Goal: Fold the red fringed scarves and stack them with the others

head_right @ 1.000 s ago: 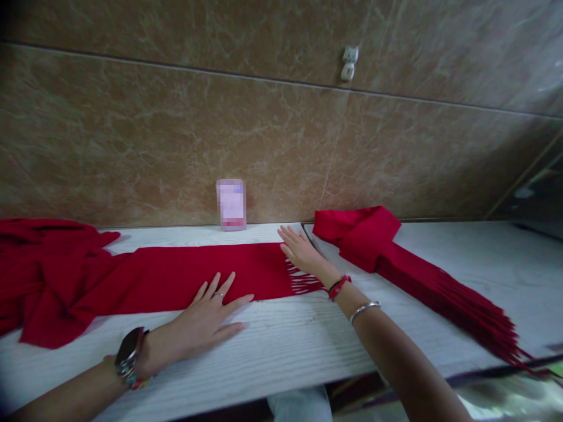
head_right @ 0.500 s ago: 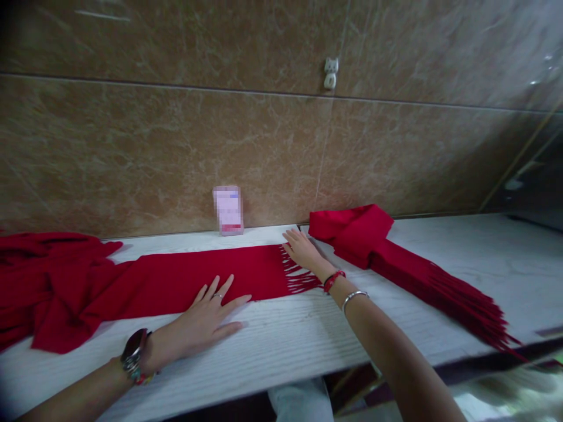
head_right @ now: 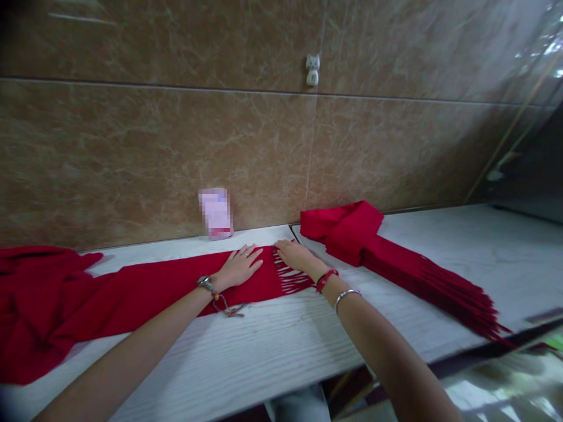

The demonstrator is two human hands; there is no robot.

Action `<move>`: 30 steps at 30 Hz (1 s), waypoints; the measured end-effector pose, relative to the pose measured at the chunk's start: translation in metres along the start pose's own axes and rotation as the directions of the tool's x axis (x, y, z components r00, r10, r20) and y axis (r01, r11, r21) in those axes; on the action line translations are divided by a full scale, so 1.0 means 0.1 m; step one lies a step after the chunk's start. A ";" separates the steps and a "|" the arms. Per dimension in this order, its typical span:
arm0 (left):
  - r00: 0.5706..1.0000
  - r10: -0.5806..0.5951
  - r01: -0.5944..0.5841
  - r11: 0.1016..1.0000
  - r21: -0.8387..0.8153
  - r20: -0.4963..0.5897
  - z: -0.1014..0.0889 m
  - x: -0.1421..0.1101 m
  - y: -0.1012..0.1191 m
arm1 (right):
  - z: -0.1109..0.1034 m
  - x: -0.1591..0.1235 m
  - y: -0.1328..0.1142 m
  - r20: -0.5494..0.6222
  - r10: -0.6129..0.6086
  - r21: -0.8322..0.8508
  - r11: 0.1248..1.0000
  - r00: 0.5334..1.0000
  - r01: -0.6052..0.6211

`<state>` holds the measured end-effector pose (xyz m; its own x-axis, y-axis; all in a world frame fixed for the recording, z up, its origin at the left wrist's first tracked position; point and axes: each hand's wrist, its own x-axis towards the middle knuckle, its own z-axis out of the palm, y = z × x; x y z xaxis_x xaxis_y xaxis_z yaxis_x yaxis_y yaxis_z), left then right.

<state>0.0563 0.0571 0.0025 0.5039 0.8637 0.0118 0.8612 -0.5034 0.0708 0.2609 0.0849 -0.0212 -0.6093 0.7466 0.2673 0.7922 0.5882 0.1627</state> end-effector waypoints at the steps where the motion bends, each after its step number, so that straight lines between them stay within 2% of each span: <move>1: 1.000 -0.003 0.003 1.000 0.010 -0.016 0.04 0.01 -0.02 | -0.01 -0.02 0.01 0.016 0.019 -0.048 0.999 1.000 -0.018; 5: 0.999 -0.002 0.004 0.999 0.032 -0.038 0.10 0.01 -0.06 | -0.11 -0.09 0.02 0.041 0.120 -0.106 0.988 0.992 -0.116; 8: 0.999 -0.004 0.006 0.999 0.035 -0.045 0.10 0.01 -0.06 | -0.20 -0.06 -0.06 -0.034 0.150 -0.092 0.984 0.988 -0.153; 10: 0.999 -0.005 0.007 0.999 0.034 -0.051 0.10 0.02 -0.06 | -0.25 -0.03 -0.15 -0.067 0.072 -0.019 0.997 0.995 -0.073; 13: 0.998 -0.002 0.004 0.999 0.033 -0.061 0.10 0.02 -0.06 | -0.27 0.00 -0.22 -0.008 -0.060 0.124 0.990 0.998 0.061; 15: 0.998 -0.001 0.003 1.000 0.028 -0.061 0.10 0.01 -0.06 | -0.27 -0.02 -0.17 0.035 -0.013 0.149 0.989 0.999 0.008; 18: 0.999 -0.008 0.009 1.000 0.021 -0.053 0.10 0.01 -0.06 | -0.27 -0.05 -0.03 -0.001 0.101 0.147 0.984 0.995 -0.100; 20: 0.998 -0.011 0.012 1.000 0.020 -0.054 0.10 0.01 -0.05 | -0.29 -0.06 0.01 -0.067 0.082 0.196 0.978 0.994 -0.067; 22: 0.998 -0.008 0.009 1.000 0.017 -0.062 0.10 0.02 -0.05 | -0.31 -0.05 -0.01 -0.096 0.002 0.251 0.968 0.995 0.023; 25: 0.997 -0.003 0.005 1.000 0.015 -0.074 0.11 0.02 -0.06 | -0.35 -0.05 -0.09 -0.016 -0.073 0.252 0.965 0.997 0.075; 28: 0.998 -0.007 0.008 1.000 0.013 -0.065 0.12 0.02 -0.06 | -0.40 -0.09 -0.06 0.085 0.027 0.143 0.989 0.996 -0.039; 30: 0.998 -0.011 0.011 1.000 0.007 -0.060 0.12 0.02 -0.05 | -0.43 -0.13 0.02 0.107 0.097 0.075 0.992 0.990 -0.105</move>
<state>0.0535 0.0615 -0.0094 0.4896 0.8691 0.0705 0.8673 -0.4938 0.0636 0.2721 0.0631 0.0161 -0.5300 0.8289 0.1789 0.8469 0.5281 0.0621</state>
